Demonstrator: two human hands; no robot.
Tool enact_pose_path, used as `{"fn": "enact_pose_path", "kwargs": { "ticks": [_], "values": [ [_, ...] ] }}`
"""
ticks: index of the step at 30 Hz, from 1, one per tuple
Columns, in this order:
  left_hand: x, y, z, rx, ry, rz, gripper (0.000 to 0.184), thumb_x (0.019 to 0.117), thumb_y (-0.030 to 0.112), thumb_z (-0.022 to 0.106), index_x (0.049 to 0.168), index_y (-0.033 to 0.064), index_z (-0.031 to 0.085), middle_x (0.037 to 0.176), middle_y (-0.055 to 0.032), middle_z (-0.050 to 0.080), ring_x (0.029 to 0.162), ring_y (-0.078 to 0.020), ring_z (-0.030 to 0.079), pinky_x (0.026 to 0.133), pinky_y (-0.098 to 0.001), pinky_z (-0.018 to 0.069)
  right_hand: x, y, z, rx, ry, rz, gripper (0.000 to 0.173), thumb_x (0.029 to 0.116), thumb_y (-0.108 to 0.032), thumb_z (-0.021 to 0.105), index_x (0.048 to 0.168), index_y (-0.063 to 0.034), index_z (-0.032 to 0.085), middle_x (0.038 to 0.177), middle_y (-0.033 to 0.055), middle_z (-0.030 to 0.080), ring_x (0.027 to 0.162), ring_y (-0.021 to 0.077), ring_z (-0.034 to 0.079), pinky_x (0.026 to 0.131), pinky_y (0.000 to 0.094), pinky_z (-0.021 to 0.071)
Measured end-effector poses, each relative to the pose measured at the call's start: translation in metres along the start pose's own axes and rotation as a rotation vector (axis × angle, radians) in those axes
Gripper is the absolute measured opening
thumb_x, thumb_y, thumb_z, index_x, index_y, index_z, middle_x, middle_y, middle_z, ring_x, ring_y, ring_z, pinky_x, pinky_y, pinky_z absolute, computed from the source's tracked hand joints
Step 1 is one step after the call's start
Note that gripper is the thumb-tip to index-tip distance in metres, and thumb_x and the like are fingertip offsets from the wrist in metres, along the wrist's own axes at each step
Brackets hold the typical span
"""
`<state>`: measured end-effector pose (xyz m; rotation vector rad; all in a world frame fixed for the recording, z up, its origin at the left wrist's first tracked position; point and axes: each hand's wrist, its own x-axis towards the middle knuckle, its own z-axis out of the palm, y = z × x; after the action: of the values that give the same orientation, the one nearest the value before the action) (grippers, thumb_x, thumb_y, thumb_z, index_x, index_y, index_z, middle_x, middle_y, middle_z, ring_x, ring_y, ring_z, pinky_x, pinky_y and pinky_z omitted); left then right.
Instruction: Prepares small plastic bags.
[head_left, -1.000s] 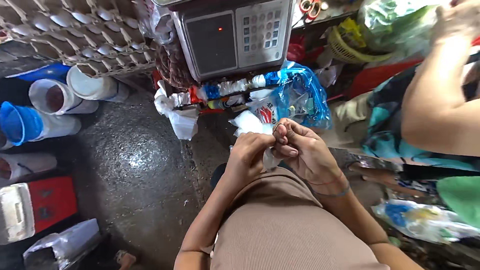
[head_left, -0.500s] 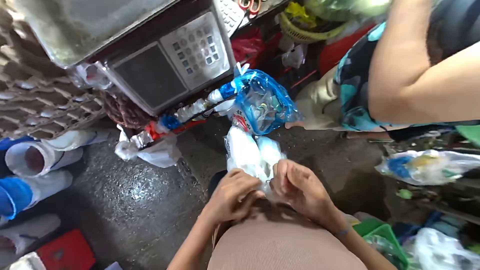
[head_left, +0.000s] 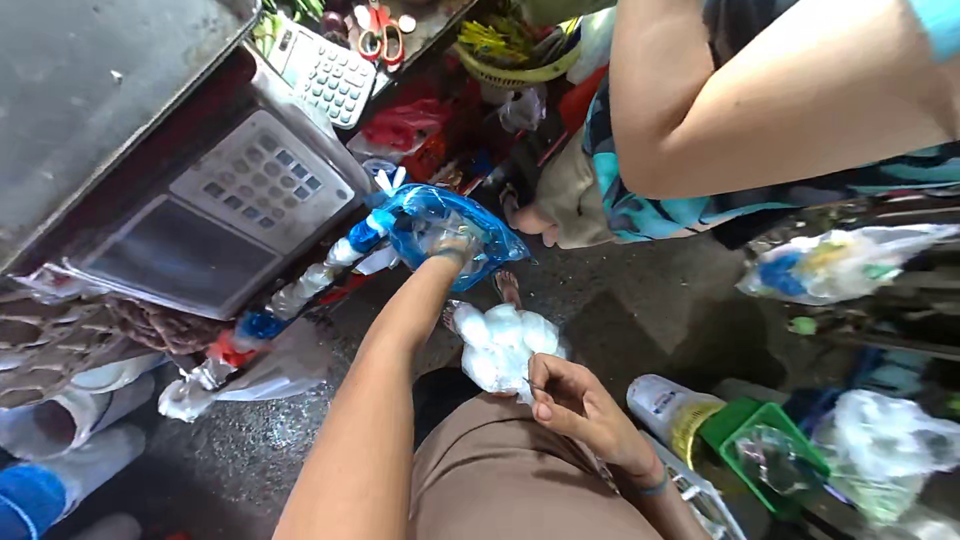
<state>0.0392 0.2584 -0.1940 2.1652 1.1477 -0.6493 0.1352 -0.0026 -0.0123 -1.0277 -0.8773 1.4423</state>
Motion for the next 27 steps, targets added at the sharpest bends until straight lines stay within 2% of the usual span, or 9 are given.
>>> {"fn": "enact_pose_path", "kwargs": {
  "ticks": [4, 7, 9, 12, 15, 17, 22, 25, 27],
  "values": [
    [-0.023, 0.016, -0.046, -0.043, -0.154, -0.143, 0.039, 0.0947, 0.008, 0.065, 0.127, -0.0116, 0.058, 0.132, -0.0345, 0.058, 0.123, -0.0514, 0.057, 0.101, -0.0668, 0.0462, 0.002, -0.003, 0.0, -0.044, 0.023, 0.026, 0.029, 0.0987, -0.04, 0.067, 0.09, -0.0138, 0.057, 0.077, -0.0093, 0.051, 0.066, -0.0033, 0.047, 0.057, 0.0134, 0.038],
    [-0.06, 0.032, -0.093, 0.04, -0.183, -0.09, 0.034, 0.0939, 0.001, 0.064, 0.126, -0.0114, 0.06, 0.135, -0.0329, 0.056, 0.126, -0.0499, 0.055, 0.101, -0.0662, 0.046, 0.011, -0.013, 0.0, -0.144, -0.025, 0.009, 0.029, 0.1047, -0.038, 0.057, 0.092, -0.0112, 0.058, 0.077, -0.0072, 0.053, 0.067, -0.0013, 0.05, 0.06, 0.0163, 0.0426],
    [-0.107, 0.026, -0.109, 0.021, -0.01, 0.046, 0.02, 0.0916, -0.002, 0.065, 0.11, -0.0086, 0.067, 0.118, -0.0306, 0.065, 0.112, -0.0496, 0.063, 0.091, -0.0668, 0.0507, 0.016, -0.025, 0.002, -0.309, -0.071, -0.049, 0.034, 0.1104, -0.031, 0.046, 0.093, -0.0065, 0.061, 0.08, -0.0015, 0.059, 0.074, 0.0041, 0.058, 0.07, 0.0225, 0.0512],
    [-0.174, -0.001, -0.112, -0.198, 0.451, 0.384, 0.008, 0.0921, 0.006, 0.072, 0.091, -0.0018, 0.073, 0.089, -0.0181, 0.069, 0.087, -0.0343, 0.069, 0.08, -0.0513, 0.0568, 0.024, -0.044, 0.01, -0.612, -0.097, -0.225, 0.035, 0.1115, -0.028, 0.042, 0.096, -0.0059, 0.063, 0.087, 0.002, 0.063, 0.087, 0.0086, 0.06, 0.084, 0.0287, 0.0497],
    [-0.237, -0.013, -0.108, -0.475, 0.874, 0.61, 0.011, 0.0912, 0.009, 0.075, 0.099, 0.0013, 0.077, 0.091, -0.0075, 0.072, 0.081, -0.0121, 0.069, 0.075, -0.0279, 0.0585, 0.034, -0.06, 0.018, -0.58, -0.198, -0.315, 0.035, 0.1127, -0.031, 0.037, 0.097, -0.0069, 0.057, 0.086, -0.0006, 0.057, 0.082, 0.0002, 0.056, 0.074, 0.016, 0.0482],
    [-0.274, -0.013, -0.105, -0.581, 1.051, 0.641, 0.014, 0.0911, 0.006, 0.075, 0.103, -0.0007, 0.076, 0.1, -0.0084, 0.074, 0.091, -0.0106, 0.071, 0.083, -0.0262, 0.0606, 0.043, -0.066, 0.029, -0.438, -0.264, -0.324, 0.035, 0.1126, -0.033, 0.038, 0.098, -0.0079, 0.058, 0.086, -0.0025, 0.058, 0.083, -0.0015, 0.058, 0.076, 0.0152, 0.049],
    [-0.317, -0.01, -0.087, -0.668, 1.24, 0.654, 0.021, 0.099, 0.006, 0.065, 0.118, 0.0009, 0.058, 0.112, -0.0076, 0.071, 0.102, -0.0099, 0.07, 0.09, -0.0263, 0.0592, 0.068, -0.074, 0.063, -0.161, -0.411, -0.287, 0.031, 0.1122, -0.03, 0.04, 0.101, -0.0112, 0.062, 0.088, -0.0075, 0.06, 0.083, -0.0028, 0.058, 0.075, 0.0152, 0.0496],
    [-0.314, -0.005, -0.066, -0.795, 1.216, 0.651, 0.017, 0.0876, 0.001, 0.077, 0.103, -0.0029, 0.069, 0.098, -0.0091, 0.075, 0.091, -0.0102, 0.072, 0.084, -0.0261, 0.061, 0.074, -0.073, 0.077, -0.162, -0.461, -0.265, 0.03, 0.1121, -0.029, 0.04, 0.101, -0.0119, 0.062, 0.087, -0.0085, 0.059, 0.083, -0.0029, 0.057, 0.076, 0.0159, 0.0492],
    [-0.307, -0.005, -0.05, -0.869, 1.152, 0.642, 0.014, 0.0841, -0.004, 0.073, 0.098, -0.0054, 0.073, 0.095, -0.0106, 0.075, 0.089, -0.0093, 0.072, 0.083, -0.0246, 0.0599, 0.077, -0.069, 0.085, -0.209, -0.468, -0.247, 0.029, 0.1124, -0.028, 0.039, 0.102, -0.0113, 0.06, 0.087, -0.0084, 0.058, 0.081, -0.003, 0.056, 0.074, 0.0156, 0.0484]
  ]
}}
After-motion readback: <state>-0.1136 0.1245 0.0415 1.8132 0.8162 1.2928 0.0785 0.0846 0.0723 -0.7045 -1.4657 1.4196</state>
